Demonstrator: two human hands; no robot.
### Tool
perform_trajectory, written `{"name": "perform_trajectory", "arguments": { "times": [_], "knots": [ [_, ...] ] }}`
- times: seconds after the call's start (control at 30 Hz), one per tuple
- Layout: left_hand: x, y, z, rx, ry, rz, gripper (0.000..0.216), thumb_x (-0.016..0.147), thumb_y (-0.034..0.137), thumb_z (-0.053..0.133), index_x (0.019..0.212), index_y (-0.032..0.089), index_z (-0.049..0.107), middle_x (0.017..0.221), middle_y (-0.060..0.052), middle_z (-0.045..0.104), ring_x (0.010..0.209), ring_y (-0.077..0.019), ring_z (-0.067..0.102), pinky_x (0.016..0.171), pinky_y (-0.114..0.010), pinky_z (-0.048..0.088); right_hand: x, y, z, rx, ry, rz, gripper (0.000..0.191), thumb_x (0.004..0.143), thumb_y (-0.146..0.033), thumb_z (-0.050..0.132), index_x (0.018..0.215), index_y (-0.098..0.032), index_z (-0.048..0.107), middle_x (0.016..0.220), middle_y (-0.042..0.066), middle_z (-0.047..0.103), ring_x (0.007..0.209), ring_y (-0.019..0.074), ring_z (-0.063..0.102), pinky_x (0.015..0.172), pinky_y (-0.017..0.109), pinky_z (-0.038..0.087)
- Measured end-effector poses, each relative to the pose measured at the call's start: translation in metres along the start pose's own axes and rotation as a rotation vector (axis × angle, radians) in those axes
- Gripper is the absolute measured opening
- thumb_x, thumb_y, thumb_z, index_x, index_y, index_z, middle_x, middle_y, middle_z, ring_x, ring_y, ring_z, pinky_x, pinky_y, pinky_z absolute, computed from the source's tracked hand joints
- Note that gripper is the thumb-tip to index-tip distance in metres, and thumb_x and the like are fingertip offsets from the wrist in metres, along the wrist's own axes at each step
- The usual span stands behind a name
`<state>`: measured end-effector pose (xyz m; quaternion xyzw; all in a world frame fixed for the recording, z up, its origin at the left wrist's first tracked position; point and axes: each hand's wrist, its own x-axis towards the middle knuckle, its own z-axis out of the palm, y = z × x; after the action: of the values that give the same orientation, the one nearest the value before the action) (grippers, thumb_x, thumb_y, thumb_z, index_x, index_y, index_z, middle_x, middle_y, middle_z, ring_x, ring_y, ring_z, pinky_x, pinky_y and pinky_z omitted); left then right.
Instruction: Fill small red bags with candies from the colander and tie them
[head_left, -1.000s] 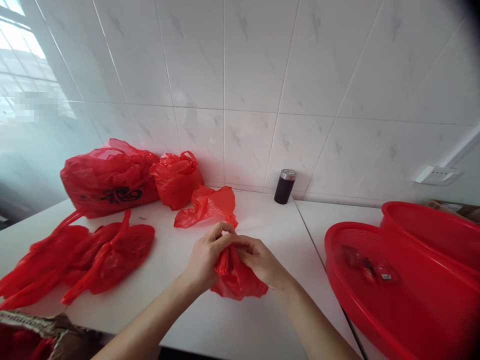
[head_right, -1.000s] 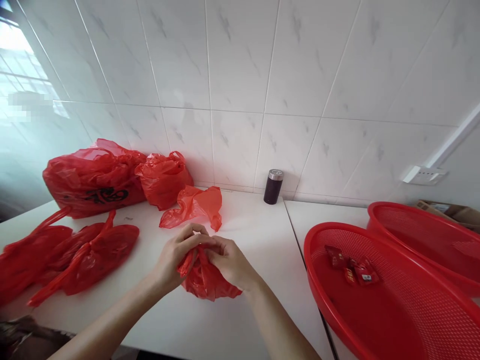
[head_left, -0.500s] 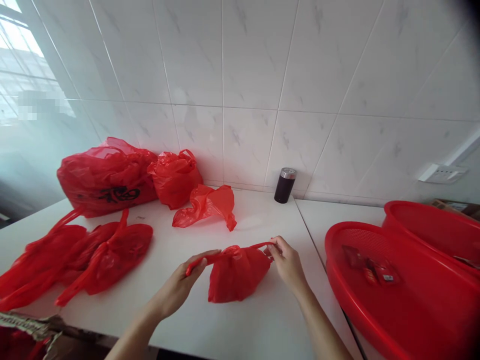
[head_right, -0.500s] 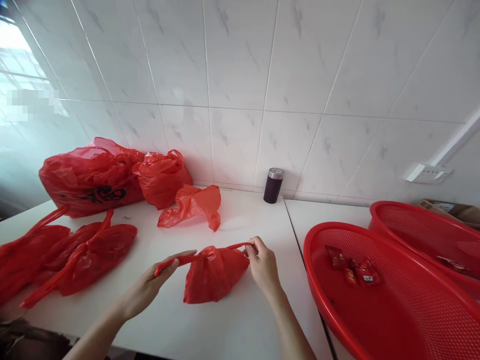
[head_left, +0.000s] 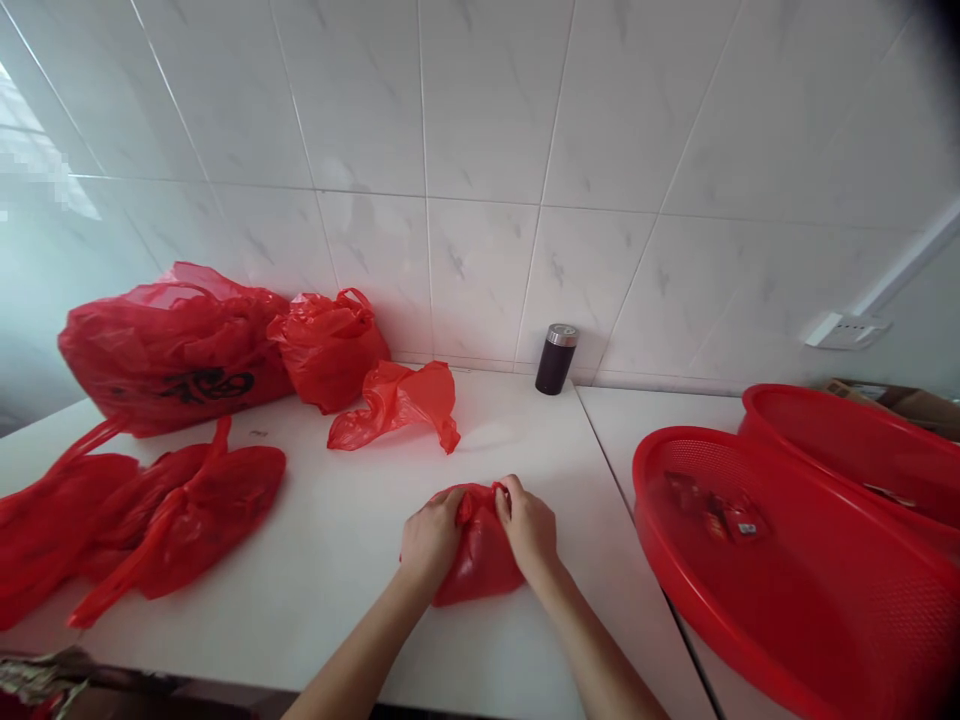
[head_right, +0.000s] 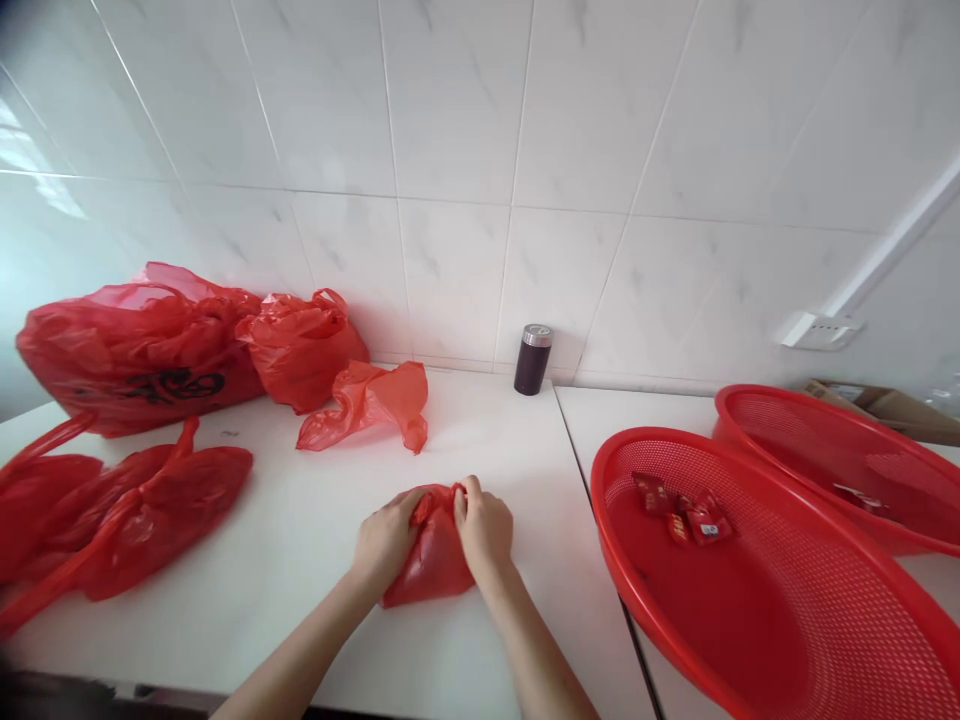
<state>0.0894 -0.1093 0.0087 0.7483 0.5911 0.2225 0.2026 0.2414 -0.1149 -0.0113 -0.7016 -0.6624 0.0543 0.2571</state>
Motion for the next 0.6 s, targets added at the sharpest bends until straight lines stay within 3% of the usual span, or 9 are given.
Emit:
{"name": "perform_trajectory", "arguments": {
  "times": [0.17, 0.3, 0.47, 0.6],
  "knots": [
    [0.015, -0.004, 0.002, 0.101, -0.034, -0.012, 0.039, 0.084, 0.014, 0.041, 0.113, 0.028, 0.063, 0.102, -0.008, 0.069, 0.089, -0.0252, 0.064, 0.068, -0.032, 0.040, 0.010, 0.013, 0.000, -0.005, -0.013, 0.050, 0.026, 0.097, -0.033, 0.034, 0.091, -0.022, 0.057, 0.061, 0.000, 0.060, 0.053, 0.0135, 0.051, 0.052, 0.025, 0.020],
    [0.015, -0.020, -0.006, 0.122, -0.011, -0.104, 0.036, 0.085, 0.017, 0.039, 0.111, 0.028, 0.061, 0.093, -0.009, 0.071, 0.077, -0.0261, 0.065, 0.065, -0.033, 0.040, 0.010, 0.022, -0.001, 0.013, 0.041, 0.139, 0.025, 0.097, -0.029, 0.032, 0.097, -0.022, 0.056, 0.062, 0.000, 0.058, 0.053, 0.0138, 0.049, 0.052, 0.025, 0.019],
    [-0.013, -0.051, -0.026, 0.026, 0.024, -0.190, 0.034, 0.092, 0.035, 0.030, 0.096, 0.025, 0.062, 0.069, -0.006, 0.067, 0.065, -0.0249, 0.062, 0.059, -0.032, 0.040, 0.007, 0.037, -0.005, 0.087, 0.085, 0.230, 0.024, 0.094, -0.027, 0.033, 0.097, -0.023, 0.056, 0.063, -0.001, 0.058, 0.055, 0.0142, 0.049, 0.053, 0.024, 0.021],
    [-0.037, -0.071, -0.045, -0.120, 0.025, -0.146, 0.037, 0.091, 0.033, 0.029, 0.082, 0.023, 0.064, 0.057, 0.001, 0.059, 0.055, -0.0175, 0.057, 0.056, -0.027, 0.043, 0.007, 0.045, -0.005, 0.184, 0.109, 0.278, 0.027, 0.092, -0.030, 0.033, 0.093, -0.023, 0.058, 0.064, -0.001, 0.060, 0.056, 0.0153, 0.051, 0.053, 0.024, 0.026]
  ]
}}
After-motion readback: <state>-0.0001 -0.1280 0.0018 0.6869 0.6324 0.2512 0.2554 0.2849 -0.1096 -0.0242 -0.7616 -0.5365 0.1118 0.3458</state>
